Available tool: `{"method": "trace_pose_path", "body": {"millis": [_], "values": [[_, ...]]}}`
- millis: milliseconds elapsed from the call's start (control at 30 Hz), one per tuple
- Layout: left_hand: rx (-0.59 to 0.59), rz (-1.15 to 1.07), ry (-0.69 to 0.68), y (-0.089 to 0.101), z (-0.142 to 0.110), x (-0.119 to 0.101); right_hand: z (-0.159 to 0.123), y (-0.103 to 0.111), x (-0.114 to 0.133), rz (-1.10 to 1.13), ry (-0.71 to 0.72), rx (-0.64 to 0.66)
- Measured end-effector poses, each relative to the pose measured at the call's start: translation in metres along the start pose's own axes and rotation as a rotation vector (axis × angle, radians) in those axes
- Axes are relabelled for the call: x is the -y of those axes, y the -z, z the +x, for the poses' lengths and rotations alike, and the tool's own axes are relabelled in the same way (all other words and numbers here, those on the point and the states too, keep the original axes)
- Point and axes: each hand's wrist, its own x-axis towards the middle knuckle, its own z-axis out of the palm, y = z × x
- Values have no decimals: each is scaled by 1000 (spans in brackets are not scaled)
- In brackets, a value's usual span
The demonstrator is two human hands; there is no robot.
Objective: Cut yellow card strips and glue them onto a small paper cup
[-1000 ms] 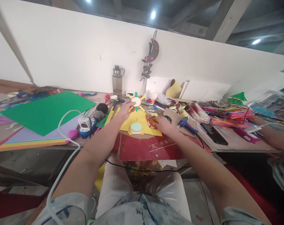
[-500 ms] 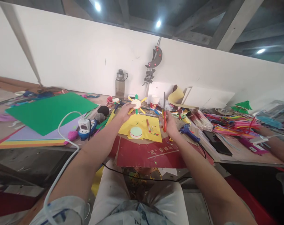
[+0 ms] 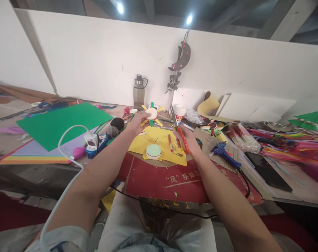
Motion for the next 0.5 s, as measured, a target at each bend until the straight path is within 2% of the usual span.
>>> {"method": "trace_pose_path", "body": {"millis": [167,367,500], "values": [[-3,18,-24,-1,-2,-4,-5,2,11,39,-13,106],[-4,48,-7,-5,-5,-4,-8,-2,14,5,-68,83],[-9,47,-12,-7,-6,-3,-9,-3,14,-32,-49,67]]}}
